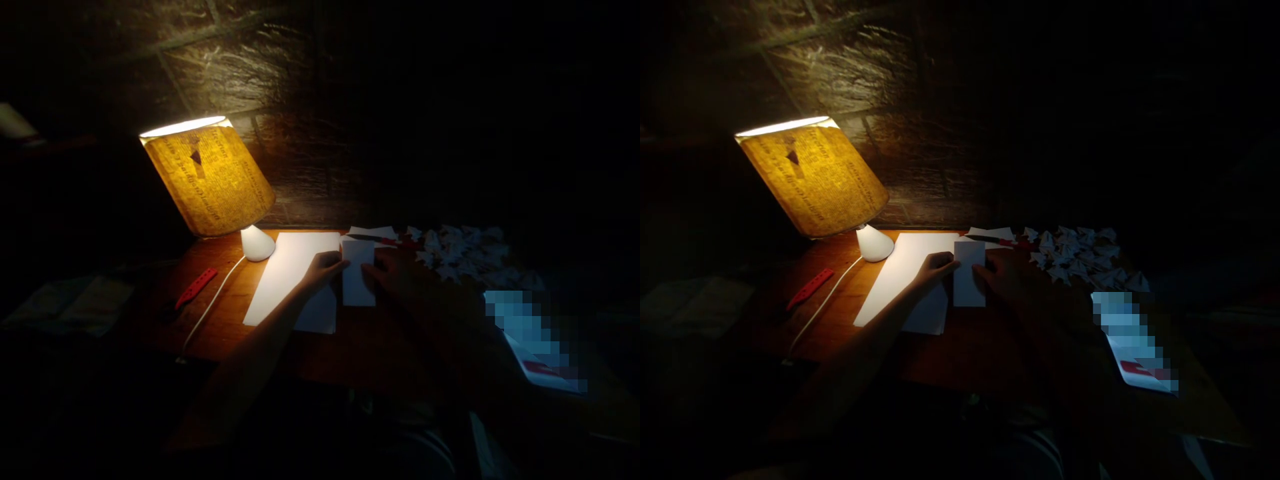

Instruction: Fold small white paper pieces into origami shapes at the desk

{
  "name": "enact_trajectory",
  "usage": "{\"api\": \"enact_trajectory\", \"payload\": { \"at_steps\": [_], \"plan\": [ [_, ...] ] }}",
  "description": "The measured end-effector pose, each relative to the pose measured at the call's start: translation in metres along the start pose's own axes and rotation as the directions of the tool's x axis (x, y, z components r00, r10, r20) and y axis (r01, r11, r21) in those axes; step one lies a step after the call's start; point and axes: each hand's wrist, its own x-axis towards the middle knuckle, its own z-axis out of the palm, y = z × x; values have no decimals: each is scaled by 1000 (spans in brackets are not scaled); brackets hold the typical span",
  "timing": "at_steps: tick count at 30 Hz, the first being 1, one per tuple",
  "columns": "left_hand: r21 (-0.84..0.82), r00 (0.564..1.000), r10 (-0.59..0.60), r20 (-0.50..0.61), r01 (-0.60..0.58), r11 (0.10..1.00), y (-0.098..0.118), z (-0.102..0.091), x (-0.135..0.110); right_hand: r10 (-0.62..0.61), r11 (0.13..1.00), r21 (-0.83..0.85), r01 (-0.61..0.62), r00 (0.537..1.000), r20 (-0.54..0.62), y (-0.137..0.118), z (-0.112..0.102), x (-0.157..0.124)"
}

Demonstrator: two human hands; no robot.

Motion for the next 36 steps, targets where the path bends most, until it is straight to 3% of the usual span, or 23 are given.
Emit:
{"api": "enact_trajectory", "payload": {
  "at_steps": [5,9,15,20,25,29,36],
  "plan": [
    [34,1000,-20,14,20,999,-6,0,1,-46,999,-12,47,998,35,-13,-3,-4],
    [-2,999,-31,18,31,1000,-5,1,1,-43,999,-30,43,999,15,-9,-4,-1],
    [-34,999,-7,-45,5,999,-5,0,1,-67,997,33,64,995,76,4,2,2],
    [-50,993,-50,-105,45,998,-7,-1,1,-81,996,37,77,991,105,0,1,0],
    [-23,991,28,-134,-31,999,-1,-2,0,-56,998,20,55,997,60,-4,1,-4],
    [-55,984,32,-175,-42,998,0,-1,0,-79,997,0,80,991,107,-9,1,-7],
    [34,994,32,-104,-28,999,1,6,-1,-37,998,50,36,999,8,-12,-2,-5]
  ]
}}
